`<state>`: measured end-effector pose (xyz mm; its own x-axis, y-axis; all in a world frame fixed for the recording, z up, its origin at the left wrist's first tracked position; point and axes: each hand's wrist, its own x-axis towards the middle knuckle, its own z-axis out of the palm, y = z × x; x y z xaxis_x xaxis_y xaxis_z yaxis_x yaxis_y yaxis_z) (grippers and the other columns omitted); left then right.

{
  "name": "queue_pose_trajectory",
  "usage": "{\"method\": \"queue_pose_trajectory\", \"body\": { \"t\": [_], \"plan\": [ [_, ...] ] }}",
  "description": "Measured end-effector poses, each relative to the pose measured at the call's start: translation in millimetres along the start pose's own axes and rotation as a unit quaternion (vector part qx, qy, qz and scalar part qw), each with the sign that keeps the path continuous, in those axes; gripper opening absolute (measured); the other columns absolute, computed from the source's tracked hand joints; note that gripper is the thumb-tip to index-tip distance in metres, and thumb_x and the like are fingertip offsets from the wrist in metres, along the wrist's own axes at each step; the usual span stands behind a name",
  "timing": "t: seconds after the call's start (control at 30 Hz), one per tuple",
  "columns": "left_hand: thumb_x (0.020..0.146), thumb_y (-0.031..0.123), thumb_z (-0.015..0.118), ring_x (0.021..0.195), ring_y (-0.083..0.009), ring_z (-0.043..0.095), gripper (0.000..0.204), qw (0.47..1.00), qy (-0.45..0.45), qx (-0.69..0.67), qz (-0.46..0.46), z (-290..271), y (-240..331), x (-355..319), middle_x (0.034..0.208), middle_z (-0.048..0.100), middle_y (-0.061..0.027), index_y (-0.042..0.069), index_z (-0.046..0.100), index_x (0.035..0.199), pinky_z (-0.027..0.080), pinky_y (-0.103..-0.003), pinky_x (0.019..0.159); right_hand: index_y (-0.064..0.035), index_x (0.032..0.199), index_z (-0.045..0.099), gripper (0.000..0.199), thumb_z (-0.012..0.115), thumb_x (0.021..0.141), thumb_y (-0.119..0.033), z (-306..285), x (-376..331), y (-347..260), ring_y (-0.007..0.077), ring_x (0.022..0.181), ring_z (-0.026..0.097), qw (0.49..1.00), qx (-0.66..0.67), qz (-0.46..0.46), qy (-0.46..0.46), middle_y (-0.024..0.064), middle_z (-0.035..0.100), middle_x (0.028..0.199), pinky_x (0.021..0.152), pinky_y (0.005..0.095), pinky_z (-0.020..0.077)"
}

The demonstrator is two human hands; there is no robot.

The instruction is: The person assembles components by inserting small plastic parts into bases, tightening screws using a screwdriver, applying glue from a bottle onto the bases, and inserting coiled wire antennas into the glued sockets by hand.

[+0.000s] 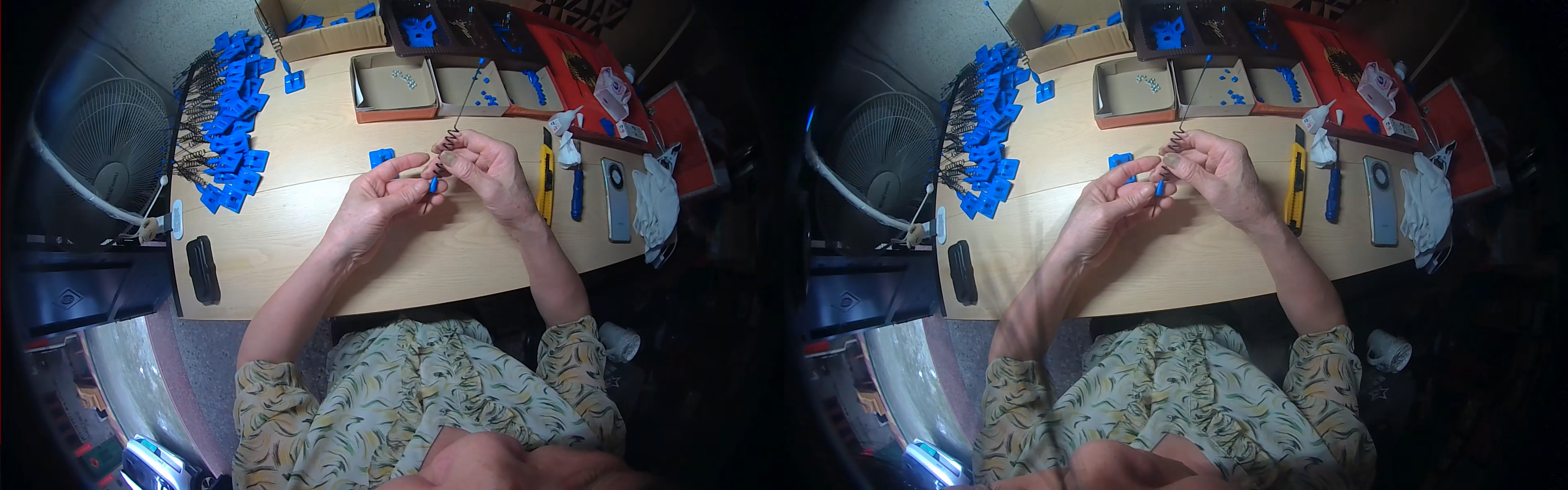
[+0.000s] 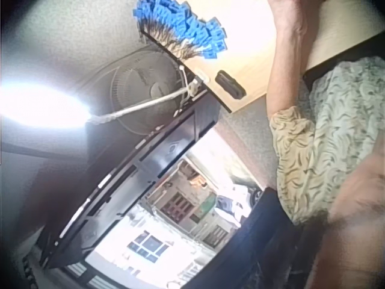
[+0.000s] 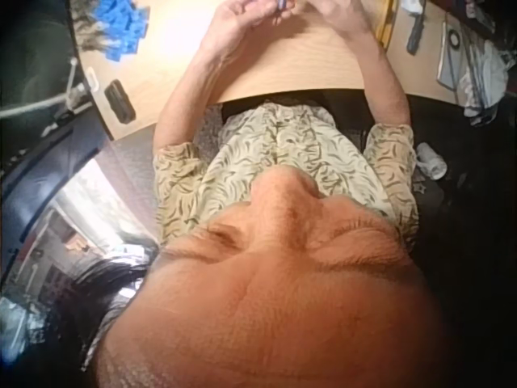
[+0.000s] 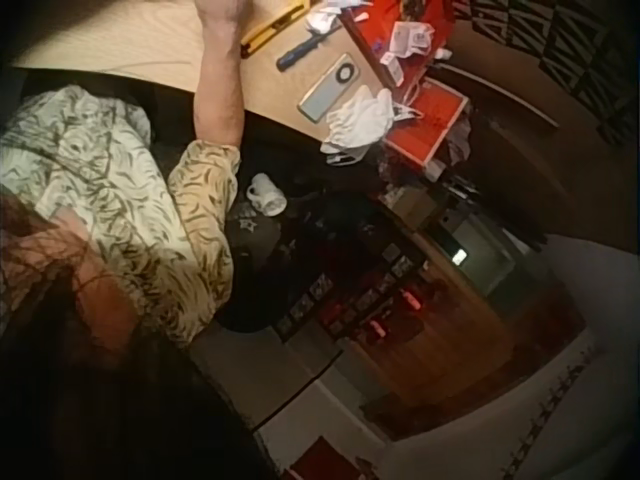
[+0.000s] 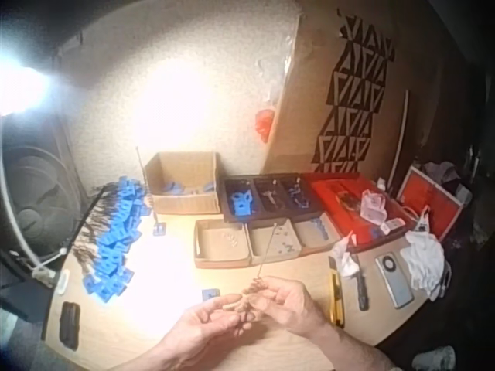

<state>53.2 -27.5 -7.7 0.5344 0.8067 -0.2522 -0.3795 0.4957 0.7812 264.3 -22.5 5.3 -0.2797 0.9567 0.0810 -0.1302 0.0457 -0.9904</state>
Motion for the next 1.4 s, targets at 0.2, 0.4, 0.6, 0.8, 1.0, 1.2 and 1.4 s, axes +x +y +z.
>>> {"method": "queue_pose_trajectory", "body": {
  "t": [0.2, 0.4, 0.6, 0.8, 1.0, 1.2, 1.4],
  "plan": [
    [0.104, 0.010, 0.058, 0.100, -0.0180, 0.071, 0.042, 1.000, 0.002, 0.031, -0.003, -4, -1, -1, 0.113, 0.071, -0.0146, -0.005, 0.048, 0.142, 0.058, -0.027, 0.089, 0.0044, 0.113, 0.064, 0.024, 0.067, 0.100, -0.015, -3, 2, 9, 0.0094, 0.088, 0.068, 0.999, -0.016, 0.002, 0.044, 0.0054, 0.070, 0.096, 0.083, 0.0230, 0.0532],
    [0.105, 0.012, 0.058, 0.093, -0.0150, 0.071, 0.039, 0.990, 0.021, 0.135, 0.031, -2, 1, -3, 0.108, 0.072, -0.0125, -0.005, 0.050, 0.139, 0.059, -0.026, 0.084, 0.0012, 0.108, 0.066, 0.021, 0.067, 0.101, -0.018, -8, 1, 5, 0.0073, 0.084, 0.067, 0.997, -0.031, 0.040, 0.063, 0.0033, 0.070, 0.092, 0.076, 0.0213, 0.0528],
    [0.102, 0.014, 0.064, 0.086, -0.0138, 0.070, 0.029, 0.948, 0.079, 0.289, 0.109, -30, 36, -5, 0.104, 0.074, -0.0119, -0.003, 0.065, 0.126, 0.057, -0.026, 0.078, -0.0021, 0.098, 0.068, 0.020, 0.068, 0.100, -0.022, -48, 8, 6, 0.0010, 0.063, 0.058, 0.988, -0.093, 0.079, 0.100, 0.0005, 0.069, 0.080, 0.054, 0.0164, 0.0456],
    [0.083, 0.023, 0.085, 0.091, -0.0199, 0.068, 0.043, 0.818, 0.113, 0.552, 0.116, -54, 61, 3, 0.108, 0.072, -0.0117, 0.001, 0.072, 0.118, 0.058, -0.034, 0.082, -0.0009, 0.097, 0.069, 0.017, 0.070, 0.096, -0.018, -82, 9, 7, 0.0009, 0.062, 0.054, 0.948, -0.228, 0.107, 0.192, 0.0000, 0.068, 0.079, 0.051, 0.0186, 0.0417],
    [0.074, 0.027, 0.089, 0.112, -0.0293, 0.056, 0.050, 0.730, 0.087, 0.652, 0.185, -51, 46, 8, 0.112, 0.066, -0.0088, 0.009, 0.074, 0.118, 0.048, -0.041, 0.099, 0.0013, 0.092, 0.070, 0.014, 0.069, 0.094, -0.013, -110, 12, 31, 0.0052, 0.066, 0.055, 0.930, -0.290, 0.098, 0.206, -0.0007, 0.064, 0.076, 0.058, 0.0241, 0.0447],
    [0.073, 0.027, 0.089, 0.105, -0.0264, 0.055, 0.047, 0.708, 0.090, 0.654, 0.249, -56, 30, 10, 0.110, 0.065, -0.0061, 0.011, 0.074, 0.115, 0.045, -0.039, 0.095, 0.0017, 0.090, 0.070, 0.014, 0.071, 0.092, -0.012, -105, 11, 30, 0.0051, 0.066, 0.054, 0.908, -0.319, 0.101, 0.253, -0.0019, 0.062, 0.073, 0.058, 0.0249, 0.0436],
    [0.074, 0.029, 0.088, 0.103, -0.0254, 0.056, 0.046, 0.693, 0.063, 0.663, 0.277, -53, 25, 12, 0.110, 0.065, -0.0053, 0.013, 0.074, 0.114, 0.042, -0.041, 0.093, 0.0001, 0.090, 0.070, 0.026, 0.079, 0.088, -0.024, -82, 3, 0, 0.0148, 0.068, 0.065, 0.843, -0.411, 0.089, 0.335, 0.0056, 0.067, 0.071, 0.065, 0.0306, 0.0525]
  ]
}}
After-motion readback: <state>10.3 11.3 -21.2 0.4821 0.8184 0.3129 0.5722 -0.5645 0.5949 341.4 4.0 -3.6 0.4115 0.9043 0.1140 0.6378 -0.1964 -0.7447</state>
